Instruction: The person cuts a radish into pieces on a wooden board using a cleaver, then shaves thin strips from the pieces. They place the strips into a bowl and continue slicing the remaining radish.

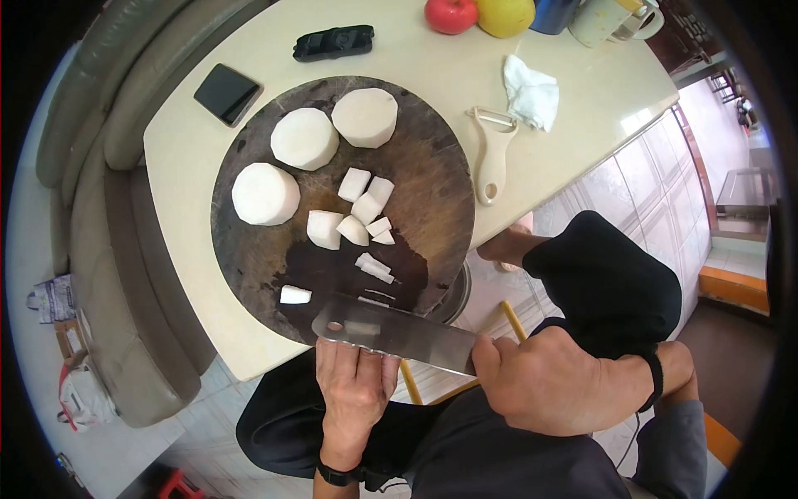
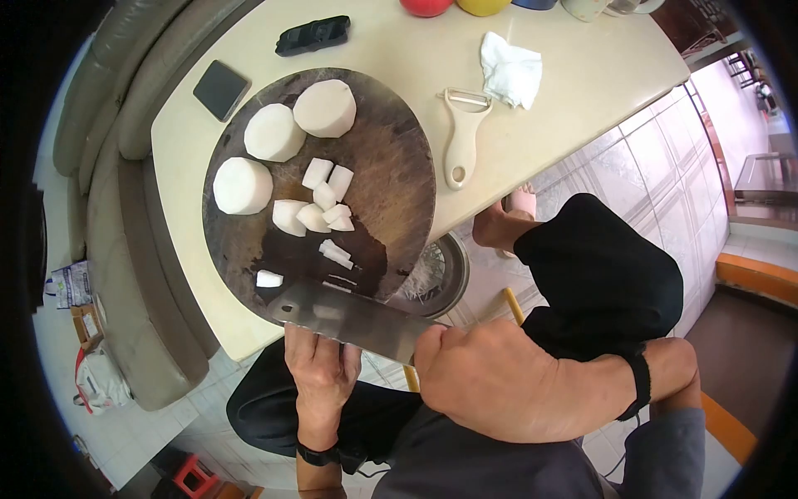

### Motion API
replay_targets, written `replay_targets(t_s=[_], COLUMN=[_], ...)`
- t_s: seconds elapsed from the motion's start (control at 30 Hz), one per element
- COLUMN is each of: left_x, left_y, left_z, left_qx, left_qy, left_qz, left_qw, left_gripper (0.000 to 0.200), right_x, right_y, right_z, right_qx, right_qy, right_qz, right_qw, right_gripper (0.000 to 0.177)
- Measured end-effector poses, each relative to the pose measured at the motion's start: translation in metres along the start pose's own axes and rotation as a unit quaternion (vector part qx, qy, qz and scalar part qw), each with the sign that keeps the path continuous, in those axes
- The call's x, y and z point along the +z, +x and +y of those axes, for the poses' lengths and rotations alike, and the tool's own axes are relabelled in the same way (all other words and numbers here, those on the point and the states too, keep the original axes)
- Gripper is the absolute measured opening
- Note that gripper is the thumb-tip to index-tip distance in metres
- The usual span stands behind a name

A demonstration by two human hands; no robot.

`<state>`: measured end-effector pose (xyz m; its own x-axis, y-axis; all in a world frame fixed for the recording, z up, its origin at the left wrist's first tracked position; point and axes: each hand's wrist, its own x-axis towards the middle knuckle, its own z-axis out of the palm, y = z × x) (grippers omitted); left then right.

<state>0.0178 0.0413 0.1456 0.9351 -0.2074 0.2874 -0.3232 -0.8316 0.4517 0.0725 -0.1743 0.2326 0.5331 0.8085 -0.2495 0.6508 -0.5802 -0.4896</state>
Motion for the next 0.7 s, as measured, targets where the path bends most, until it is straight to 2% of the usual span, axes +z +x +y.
replay_targets(t_s=[0.07, 0.2, 0.27, 0.3, 0.47, 0.57, 0.7], left_x=[-0.001, 0.002, 0.006, 0.007, 0.005, 0.003, 0.004], left_y=[0.000, 0.000, -0.003, -0.004, -0.002, 0.000, -0.002], left_z=[0.000, 0.001, 0.000, -0.001, 0.000, 0.000, -0.001], left_qx=[0.006, 0.002, -0.006, 0.000, 0.011, 0.016, 0.003], left_qy=[0.004, -0.001, 0.013, 0.012, 0.011, 0.001, 0.002], left_qz=[-0.001, 0.002, 0.011, 0.018, 0.030, 0.028, 0.020], left_qw=[1.000, 1.000, 1.000, 1.000, 0.999, 0.999, 1.000], left_gripper=[0.032, 0.027, 0.024, 0.023, 0.029, 0.029, 0.031], right_x=[0.001, 0.014, 0.016, 0.015, 0.002, -0.002, -0.004], right_y=[0.006, 0.014, 0.012, 0.011, 0.000, -0.002, -0.001], right_z=[-0.002, -0.003, 0.000, 0.002, 0.006, 0.006, 0.006], right_qx=[-0.022, -0.001, 0.000, -0.005, -0.002, -0.003, -0.002], right_qy=[0.000, -0.016, 0.034, 0.032, 0.086, 0.080, 0.066], right_qz=[0.013, 0.013, 0.069, 0.068, 0.023, -0.026, -0.031], right_qw=[1.000, 1.000, 0.997, 0.997, 0.996, 0.996, 0.997], right_gripper=[0.018, 0.020, 0.021, 0.021, 0.023, 0.023, 0.023])
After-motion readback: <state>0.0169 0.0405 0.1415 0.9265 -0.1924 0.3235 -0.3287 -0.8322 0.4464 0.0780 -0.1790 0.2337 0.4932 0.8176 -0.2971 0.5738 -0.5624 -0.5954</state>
